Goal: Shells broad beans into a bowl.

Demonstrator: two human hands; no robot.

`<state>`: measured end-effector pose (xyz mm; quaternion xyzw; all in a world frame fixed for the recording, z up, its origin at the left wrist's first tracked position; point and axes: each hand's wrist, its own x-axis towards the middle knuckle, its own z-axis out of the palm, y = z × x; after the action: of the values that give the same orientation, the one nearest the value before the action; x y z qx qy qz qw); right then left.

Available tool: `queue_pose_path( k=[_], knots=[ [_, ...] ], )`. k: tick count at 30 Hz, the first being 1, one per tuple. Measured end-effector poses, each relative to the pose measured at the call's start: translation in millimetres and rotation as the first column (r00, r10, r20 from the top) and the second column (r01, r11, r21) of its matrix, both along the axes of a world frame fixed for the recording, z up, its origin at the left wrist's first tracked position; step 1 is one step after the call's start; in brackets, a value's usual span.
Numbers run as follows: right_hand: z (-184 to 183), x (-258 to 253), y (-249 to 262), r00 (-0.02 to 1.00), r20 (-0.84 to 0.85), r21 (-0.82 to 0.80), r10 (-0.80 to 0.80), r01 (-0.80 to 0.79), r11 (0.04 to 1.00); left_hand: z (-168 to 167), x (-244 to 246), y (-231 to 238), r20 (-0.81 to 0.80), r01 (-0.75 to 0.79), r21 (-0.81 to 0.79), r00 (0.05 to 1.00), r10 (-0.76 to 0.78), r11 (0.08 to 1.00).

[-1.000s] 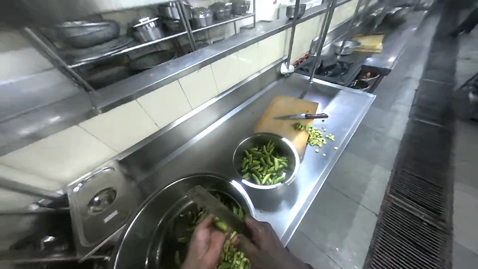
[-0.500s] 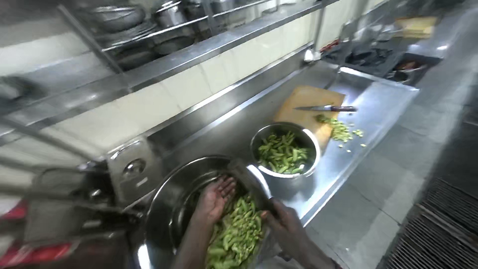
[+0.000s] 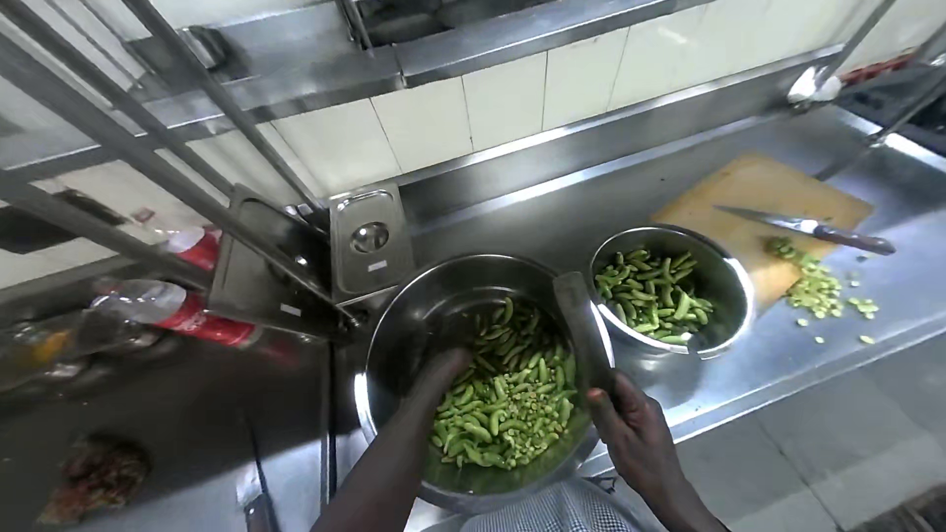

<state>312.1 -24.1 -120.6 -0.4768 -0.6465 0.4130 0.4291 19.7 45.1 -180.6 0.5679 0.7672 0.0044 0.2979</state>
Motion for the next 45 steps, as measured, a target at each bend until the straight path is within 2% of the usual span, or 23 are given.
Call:
queue_pose_path(
  k=[2, 4, 9, 12, 17, 18, 20, 22, 24, 29, 34, 39, 42, 45],
  knots=[
    [0, 0, 0, 1.000, 0.008, 0.001, -0.007, 0.007, 1.000, -20, 7, 1, -0.118, 0.134, 0.006, 0.984, -0.132, 0.991],
    [-1, 1, 0, 1.000, 0.018, -0.001, -0.016, 0.016, 1.000, -31, 10, 1, -0.180, 0.193, 0.043, 0.967, -0.182, 0.980],
    [-4, 1, -2, 1.000, 0.016, -0.009, -0.017, 0.017, 1.000, -39, 5, 2, -0.203, 0.206, 0.069, 0.961, -0.188, 0.976],
    [-5, 2, -2, 1.000, 0.019, -0.001, -0.008, 0.008, 1.000, -34, 2, 4, -0.167, 0.190, 0.080, 0.970, -0.175, 0.979],
    [-3, 5, -2, 1.000, 0.026, -0.031, 0.005, -0.004, 1.000, -26, -1, 3, -0.122, 0.173, 0.000, 0.978, -0.172, 0.985],
    [-3, 5, -3, 1.000, 0.029, -0.039, 0.008, -0.007, 0.999, -19, 1, 3, -0.102, 0.169, -0.016, 0.980, -0.170, 0.986],
    [-2, 6, -2, 0.999, 0.037, -0.058, 0.012, -0.010, 0.998, 18, 13, -4, 0.013, 0.100, -0.022, 0.995, -0.100, 0.995],
    [-2, 6, -2, 0.999, 0.039, -0.085, 0.016, -0.013, 0.996, 52, 25, -19, 0.200, 0.066, 0.135, 0.975, -0.092, 0.989],
    [-1, 5, 0, 0.998, 0.042, -0.105, 0.035, -0.031, 0.994, 57, 27, -36, 0.310, 0.112, 0.355, 0.923, -0.230, 0.928],
    [3, -6, 0, 0.984, 0.053, -0.115, 0.167, -0.161, 0.980, 78, 50, -91, 0.536, -0.029, 0.567, 0.772, -0.342, 0.823],
    [16, -26, -6, 0.955, 0.054, -0.080, 0.291, -0.286, 0.955, 88, 59, -115, 0.549, -0.042, 0.641, 0.723, -0.419, 0.767],
    [27, -53, -12, 0.937, 0.160, -0.067, 0.310, -0.303, 0.951, 90, 47, -128, 0.531, -0.078, 0.701, 0.720, -0.446, 0.709],
    [29, -71, -19, 0.920, 0.210, -0.101, 0.332, -0.317, 0.943, 82, 35, -139, 0.516, -0.144, 0.735, 0.753, -0.409, 0.663],
    [28, -87, -28, 0.907, 0.219, -0.127, 0.360, -0.339, 0.932, 73, 25, -149, 0.538, -0.247, 0.718, 0.790, -0.294, 0.651]
  ],
)
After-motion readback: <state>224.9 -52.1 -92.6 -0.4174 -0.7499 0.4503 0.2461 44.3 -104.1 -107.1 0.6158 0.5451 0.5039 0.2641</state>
